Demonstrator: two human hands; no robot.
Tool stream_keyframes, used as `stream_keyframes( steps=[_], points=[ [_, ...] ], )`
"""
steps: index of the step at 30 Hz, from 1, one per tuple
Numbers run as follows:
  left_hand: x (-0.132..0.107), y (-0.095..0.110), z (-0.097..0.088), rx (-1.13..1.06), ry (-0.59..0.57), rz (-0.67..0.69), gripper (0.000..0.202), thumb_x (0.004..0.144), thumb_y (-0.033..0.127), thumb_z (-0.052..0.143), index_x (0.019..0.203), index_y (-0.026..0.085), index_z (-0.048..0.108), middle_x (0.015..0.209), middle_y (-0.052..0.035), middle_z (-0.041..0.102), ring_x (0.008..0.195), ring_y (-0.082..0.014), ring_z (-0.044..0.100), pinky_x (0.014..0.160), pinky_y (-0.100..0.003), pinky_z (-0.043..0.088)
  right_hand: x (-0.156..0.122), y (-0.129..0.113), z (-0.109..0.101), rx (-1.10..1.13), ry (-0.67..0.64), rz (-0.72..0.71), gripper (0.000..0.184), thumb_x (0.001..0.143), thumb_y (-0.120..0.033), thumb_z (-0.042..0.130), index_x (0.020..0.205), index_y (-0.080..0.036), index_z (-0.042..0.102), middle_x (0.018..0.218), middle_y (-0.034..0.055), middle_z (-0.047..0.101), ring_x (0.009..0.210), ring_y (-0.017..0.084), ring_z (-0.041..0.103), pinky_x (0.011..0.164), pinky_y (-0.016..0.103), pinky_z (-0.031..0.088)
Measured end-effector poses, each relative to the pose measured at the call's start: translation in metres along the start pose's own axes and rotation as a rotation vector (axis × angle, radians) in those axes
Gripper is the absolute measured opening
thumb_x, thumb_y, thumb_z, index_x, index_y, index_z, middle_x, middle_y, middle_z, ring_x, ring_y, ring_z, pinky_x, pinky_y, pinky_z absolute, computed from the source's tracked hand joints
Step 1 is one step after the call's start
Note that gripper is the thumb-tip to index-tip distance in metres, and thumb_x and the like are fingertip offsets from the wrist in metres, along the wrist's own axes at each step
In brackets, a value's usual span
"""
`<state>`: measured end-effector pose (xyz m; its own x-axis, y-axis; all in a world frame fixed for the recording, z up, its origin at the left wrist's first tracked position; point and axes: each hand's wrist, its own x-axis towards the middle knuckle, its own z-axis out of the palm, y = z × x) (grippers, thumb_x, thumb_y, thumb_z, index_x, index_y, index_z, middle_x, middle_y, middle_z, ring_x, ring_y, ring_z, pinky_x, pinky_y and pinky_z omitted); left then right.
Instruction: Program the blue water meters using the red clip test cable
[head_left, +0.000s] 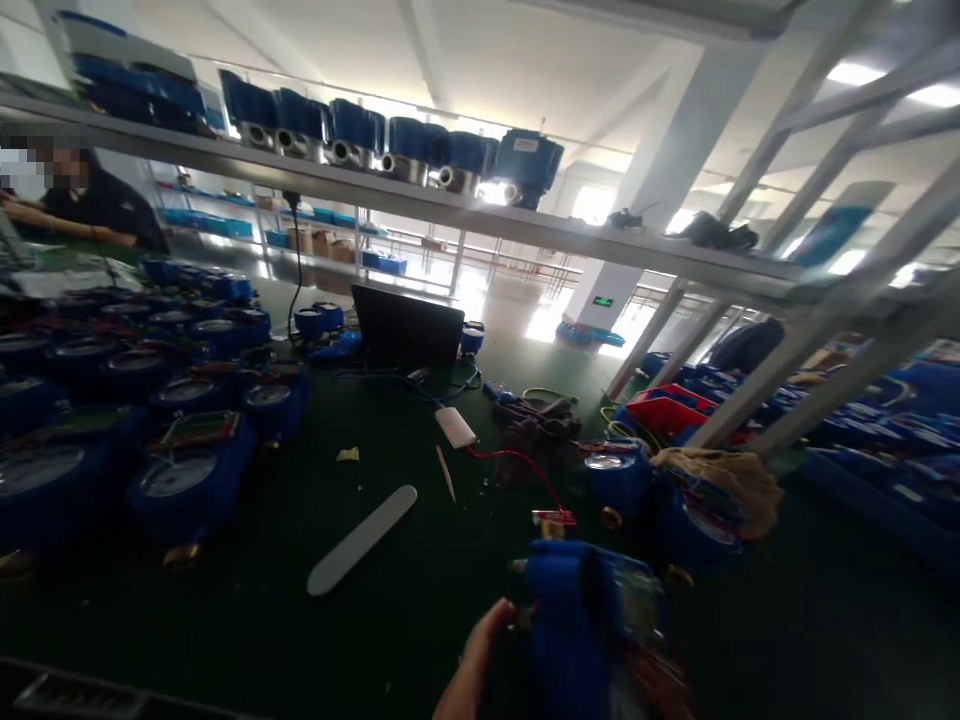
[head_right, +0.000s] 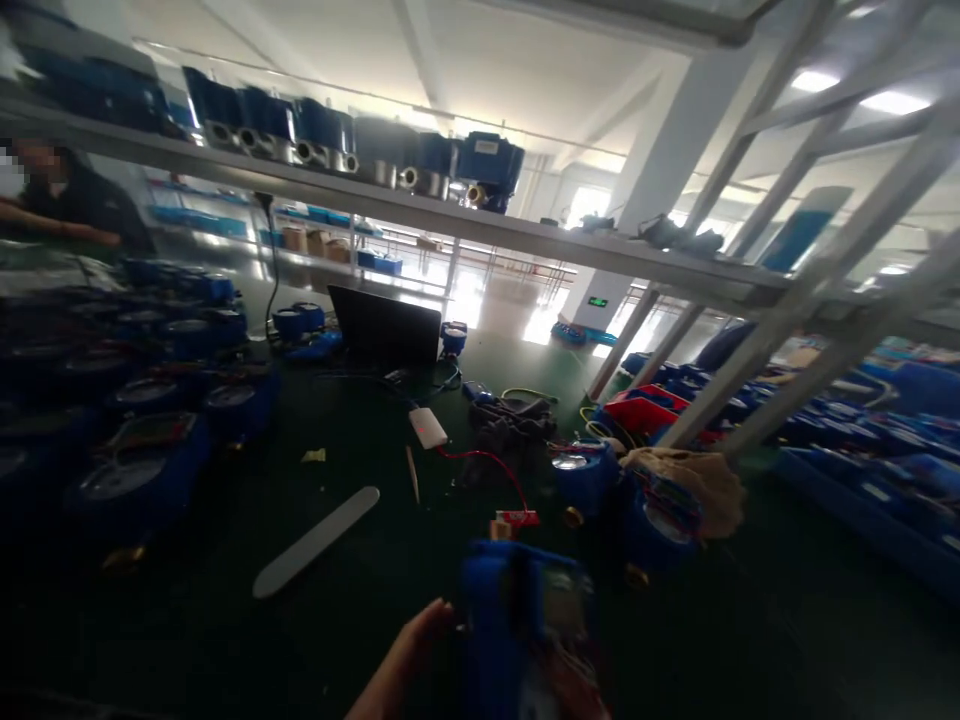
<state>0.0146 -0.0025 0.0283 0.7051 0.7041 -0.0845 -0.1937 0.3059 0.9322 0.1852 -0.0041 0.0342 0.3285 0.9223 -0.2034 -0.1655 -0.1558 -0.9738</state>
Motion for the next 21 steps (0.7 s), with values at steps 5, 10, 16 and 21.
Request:
stream_keyframes(
  steps=[5, 10, 16, 21],
  points=[
    [-0.007, 0.006, -0.031, -0.103, 0.399, 0.055, 0.105, 0.066, 0.063, 0.080, 0.148, 0.014, 0.036, 0.152, -0.0224, 0.041, 0.141, -0.0399, 0.039, 0.117, -0.053, 0.035, -0.014, 0.009, 0.031, 0.120, -0.131, 0.219, 0.045, 0.083, -0.053, 0.068, 0.108, -0.016, 0.071, 0.109, 0.0119, 0.074, 0.108, 0.033, 0.067, 0.091, 0.048, 0.054],
    [-0.012, 0.016, -0.060, -0.291, 0.553, 0.021, 0.092, 0.062, 0.056, 0.086, 0.135, 0.013, 0.049, 0.137, -0.0241, 0.058, 0.129, -0.0432, 0.053, 0.106, -0.059, 0.044, -0.010, 0.005, 0.063, 0.308, -0.131, 0.431, 0.052, 0.064, -0.046, 0.085, 0.104, -0.015, 0.072, 0.097, 0.0090, 0.078, 0.103, 0.033, 0.070, 0.092, 0.042, 0.054],
    [-0.015, 0.009, -0.068, -0.233, 0.505, -0.030, 0.101, 0.063, 0.060, 0.084, 0.140, 0.012, 0.040, 0.138, -0.0255, 0.055, 0.127, -0.0395, 0.056, 0.106, -0.054, 0.047, -0.003, 0.001, 0.053, 0.228, -0.260, 0.423, 0.068, 0.060, -0.055, 0.088, 0.113, -0.016, 0.071, 0.116, 0.0135, 0.074, 0.119, 0.036, 0.062, 0.102, 0.045, 0.047],
    [-0.032, 0.004, -0.082, 0.255, 0.609, 0.124, 0.091, 0.080, 0.061, 0.069, 0.152, 0.023, 0.028, 0.151, -0.0203, 0.043, 0.138, -0.0397, 0.043, 0.107, -0.059, 0.045, -0.002, 0.000, 0.013, 0.099, -0.141, 0.283, 0.081, 0.062, -0.066, 0.081, 0.129, -0.024, 0.065, 0.135, 0.0141, 0.064, 0.127, 0.036, 0.056, 0.104, 0.047, 0.046]
  ],
)
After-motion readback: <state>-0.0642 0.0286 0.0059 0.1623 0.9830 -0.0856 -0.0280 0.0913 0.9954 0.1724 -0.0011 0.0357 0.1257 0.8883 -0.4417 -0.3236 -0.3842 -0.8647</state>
